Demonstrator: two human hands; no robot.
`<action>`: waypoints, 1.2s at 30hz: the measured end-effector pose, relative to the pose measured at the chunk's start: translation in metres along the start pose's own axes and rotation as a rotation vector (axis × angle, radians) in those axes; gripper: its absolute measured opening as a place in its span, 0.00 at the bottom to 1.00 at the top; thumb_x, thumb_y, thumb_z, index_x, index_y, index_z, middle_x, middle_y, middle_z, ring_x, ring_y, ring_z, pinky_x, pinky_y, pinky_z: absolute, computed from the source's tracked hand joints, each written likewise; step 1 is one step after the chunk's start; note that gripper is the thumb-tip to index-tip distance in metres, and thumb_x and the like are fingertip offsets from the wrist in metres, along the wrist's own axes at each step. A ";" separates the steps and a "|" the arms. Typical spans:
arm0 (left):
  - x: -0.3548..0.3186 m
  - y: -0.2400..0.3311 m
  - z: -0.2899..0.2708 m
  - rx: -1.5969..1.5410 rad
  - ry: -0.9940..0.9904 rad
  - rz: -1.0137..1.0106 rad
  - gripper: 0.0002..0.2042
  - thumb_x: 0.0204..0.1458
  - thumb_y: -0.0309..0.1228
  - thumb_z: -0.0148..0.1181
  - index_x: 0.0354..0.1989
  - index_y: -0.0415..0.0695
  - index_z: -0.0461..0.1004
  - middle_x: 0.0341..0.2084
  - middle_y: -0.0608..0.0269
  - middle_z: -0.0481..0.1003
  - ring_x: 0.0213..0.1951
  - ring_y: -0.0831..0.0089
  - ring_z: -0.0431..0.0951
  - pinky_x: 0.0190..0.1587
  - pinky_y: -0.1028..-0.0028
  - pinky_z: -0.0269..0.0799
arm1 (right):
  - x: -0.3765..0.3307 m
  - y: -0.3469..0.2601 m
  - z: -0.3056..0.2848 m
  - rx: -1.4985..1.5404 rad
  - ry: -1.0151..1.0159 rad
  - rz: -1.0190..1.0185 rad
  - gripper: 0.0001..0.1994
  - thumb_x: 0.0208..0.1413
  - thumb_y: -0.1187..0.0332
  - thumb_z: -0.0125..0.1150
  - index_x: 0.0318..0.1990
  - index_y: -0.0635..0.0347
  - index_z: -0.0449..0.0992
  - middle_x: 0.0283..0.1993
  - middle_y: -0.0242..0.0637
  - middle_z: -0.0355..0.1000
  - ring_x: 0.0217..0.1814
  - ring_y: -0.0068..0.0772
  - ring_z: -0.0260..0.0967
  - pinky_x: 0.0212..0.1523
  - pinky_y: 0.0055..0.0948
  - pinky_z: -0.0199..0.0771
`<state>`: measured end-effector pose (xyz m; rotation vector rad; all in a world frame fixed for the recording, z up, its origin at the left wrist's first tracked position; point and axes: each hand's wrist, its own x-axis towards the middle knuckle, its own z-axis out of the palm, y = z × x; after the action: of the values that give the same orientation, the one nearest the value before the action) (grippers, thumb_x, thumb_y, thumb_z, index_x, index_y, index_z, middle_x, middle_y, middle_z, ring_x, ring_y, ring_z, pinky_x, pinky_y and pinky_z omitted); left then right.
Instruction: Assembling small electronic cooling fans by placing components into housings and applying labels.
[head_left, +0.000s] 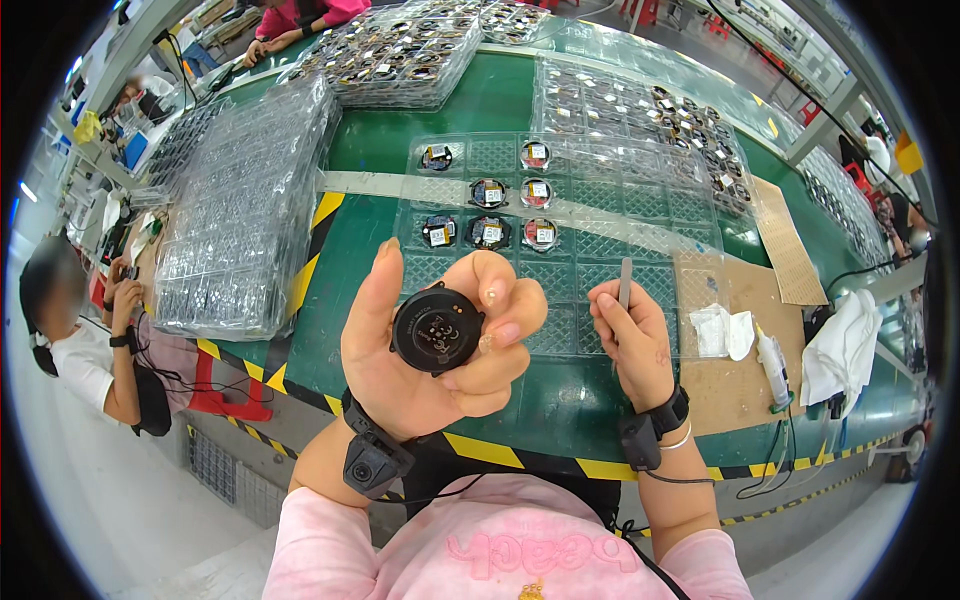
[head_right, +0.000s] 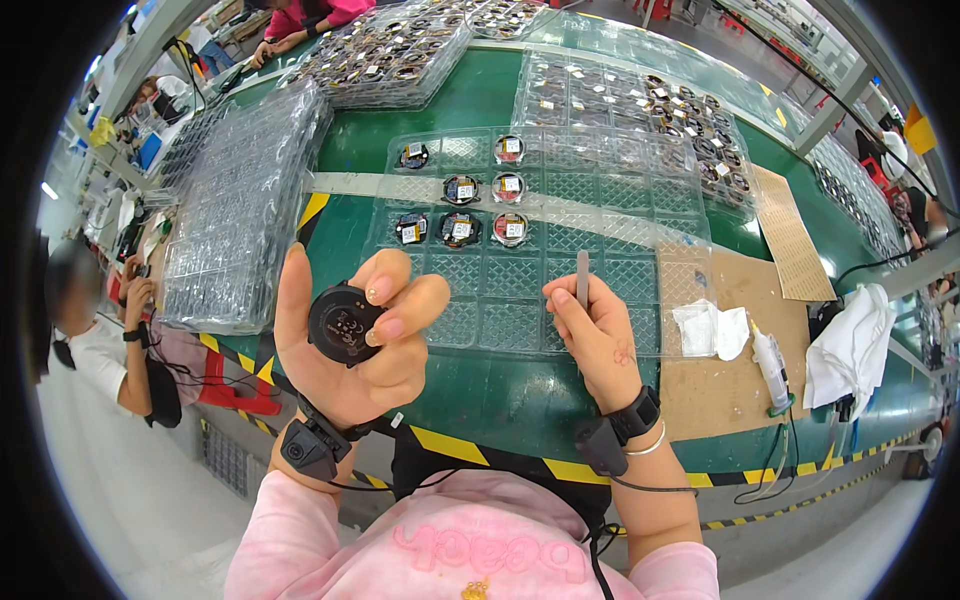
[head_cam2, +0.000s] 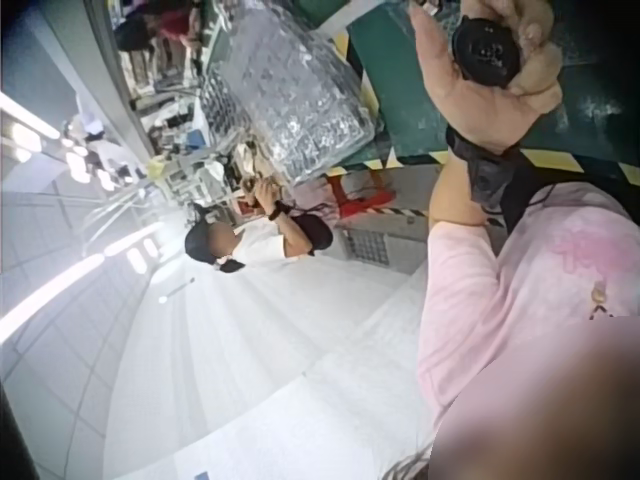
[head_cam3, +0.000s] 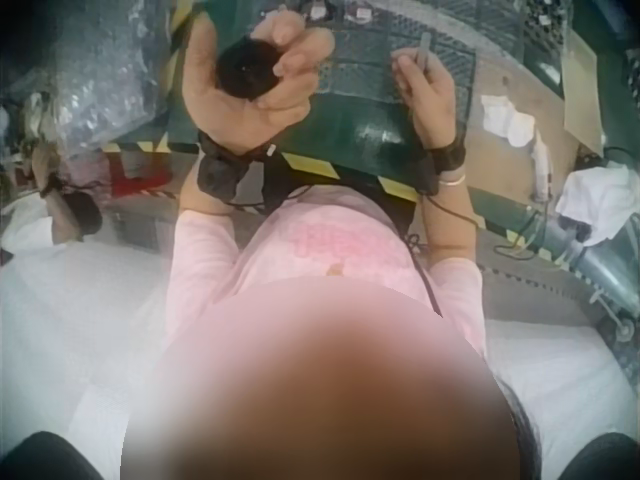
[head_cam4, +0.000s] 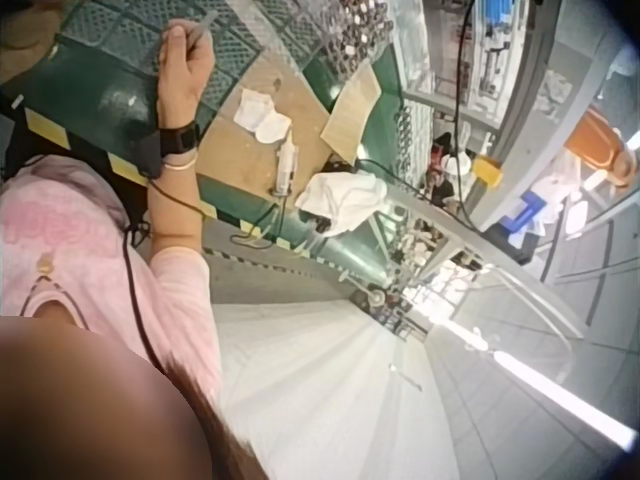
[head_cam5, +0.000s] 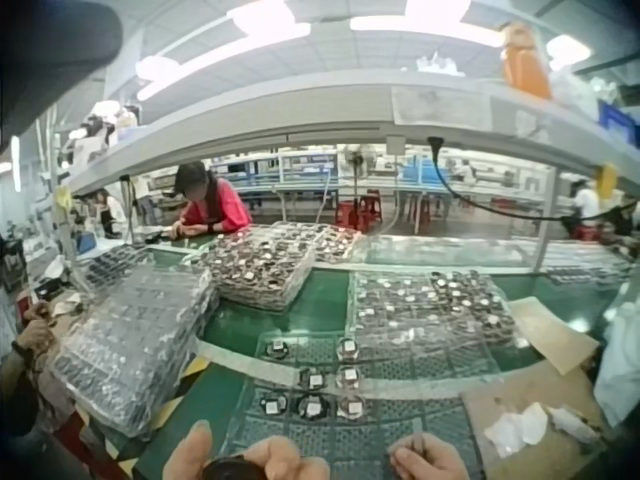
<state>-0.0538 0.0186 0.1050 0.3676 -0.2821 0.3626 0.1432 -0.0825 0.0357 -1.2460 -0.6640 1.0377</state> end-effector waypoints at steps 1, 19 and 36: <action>-0.001 0.001 -0.001 0.000 0.000 -0.003 0.30 0.55 0.62 0.36 0.41 0.42 0.62 0.33 0.61 0.60 0.16 0.83 0.51 0.17 0.82 0.46 | 0.000 0.000 0.000 -0.003 0.000 0.002 0.06 0.59 0.68 0.53 0.39 0.61 0.71 0.29 0.25 0.65 0.23 0.09 0.54 0.17 0.09 0.50; -0.017 0.088 -0.102 1.173 0.872 0.140 0.06 0.56 0.32 0.49 0.33 0.42 0.67 0.24 0.68 0.64 0.22 0.81 0.62 0.23 0.81 0.57 | 0.001 0.000 0.001 -0.056 0.000 -0.014 0.06 0.60 0.68 0.52 0.38 0.61 0.71 0.28 0.24 0.64 0.23 0.08 0.54 0.18 0.10 0.50; 0.020 0.083 -0.128 2.502 0.842 -0.195 0.13 0.47 0.33 0.52 0.36 0.37 0.74 0.36 0.46 0.72 0.38 0.53 0.74 0.43 0.63 0.69 | 0.002 0.002 -0.002 -0.085 0.001 -0.018 0.06 0.60 0.68 0.52 0.38 0.61 0.72 0.28 0.23 0.64 0.22 0.08 0.54 0.18 0.10 0.50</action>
<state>-0.0425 0.1472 0.0213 2.5549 1.2761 0.4628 0.1451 -0.0810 0.0332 -1.3118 -0.7236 1.0025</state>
